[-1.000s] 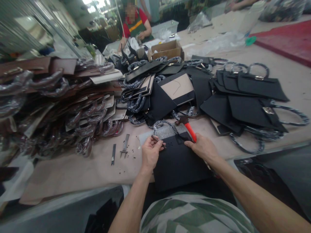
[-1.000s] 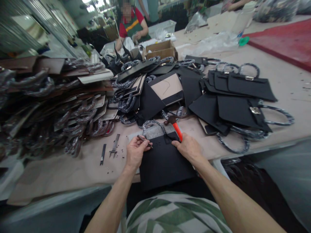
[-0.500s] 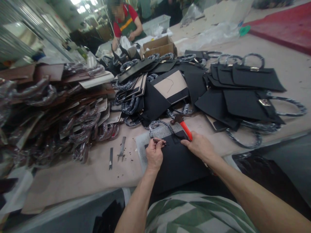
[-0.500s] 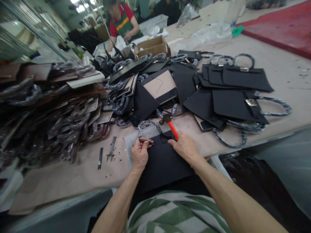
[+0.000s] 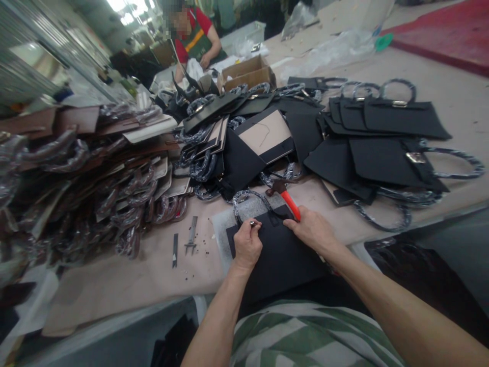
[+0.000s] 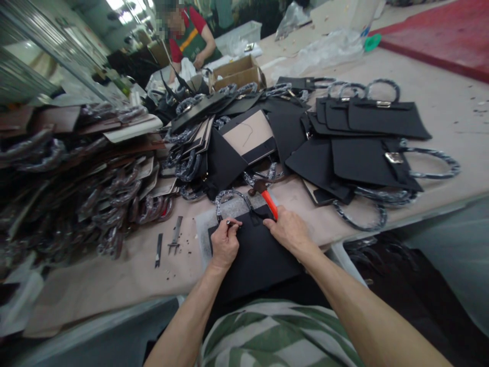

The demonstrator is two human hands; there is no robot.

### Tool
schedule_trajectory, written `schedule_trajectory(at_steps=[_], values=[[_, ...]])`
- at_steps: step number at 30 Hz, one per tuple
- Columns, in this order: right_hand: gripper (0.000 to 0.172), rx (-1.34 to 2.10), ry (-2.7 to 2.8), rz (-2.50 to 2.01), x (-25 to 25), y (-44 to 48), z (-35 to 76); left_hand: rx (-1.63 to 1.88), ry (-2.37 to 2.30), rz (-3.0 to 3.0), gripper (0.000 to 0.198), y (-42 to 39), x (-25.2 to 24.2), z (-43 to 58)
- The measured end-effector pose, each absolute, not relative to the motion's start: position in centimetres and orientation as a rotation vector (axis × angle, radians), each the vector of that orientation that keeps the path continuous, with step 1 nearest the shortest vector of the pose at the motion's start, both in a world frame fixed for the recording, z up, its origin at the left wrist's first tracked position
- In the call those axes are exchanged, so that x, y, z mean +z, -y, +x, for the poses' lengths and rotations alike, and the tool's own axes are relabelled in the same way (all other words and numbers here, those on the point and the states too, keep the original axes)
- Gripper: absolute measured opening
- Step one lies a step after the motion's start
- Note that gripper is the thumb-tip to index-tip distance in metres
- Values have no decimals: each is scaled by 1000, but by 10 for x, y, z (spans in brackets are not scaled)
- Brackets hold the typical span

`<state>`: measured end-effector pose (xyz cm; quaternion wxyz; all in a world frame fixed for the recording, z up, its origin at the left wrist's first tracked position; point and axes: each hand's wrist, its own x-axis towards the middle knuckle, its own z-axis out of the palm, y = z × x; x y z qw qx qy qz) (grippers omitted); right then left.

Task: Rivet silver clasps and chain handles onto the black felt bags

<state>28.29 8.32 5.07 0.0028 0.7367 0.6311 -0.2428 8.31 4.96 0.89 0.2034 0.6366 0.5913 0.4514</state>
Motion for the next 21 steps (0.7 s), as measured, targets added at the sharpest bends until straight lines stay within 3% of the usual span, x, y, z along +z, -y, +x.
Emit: schedule_trajectory(at_steps=[9, 16, 21], values=[[40, -974, -2159, 2285, 51, -90, 296, 1236, -1616, 1793, 13, -56, 6, 78], [36, -577, -2727, 2145, 144, -53, 287, 1227, -1590, 1992, 15, -53, -2, 79], [26, -302, -2705, 1751, 153, -33, 287, 1228, -1631, 2069, 16, -53, -6, 79]])
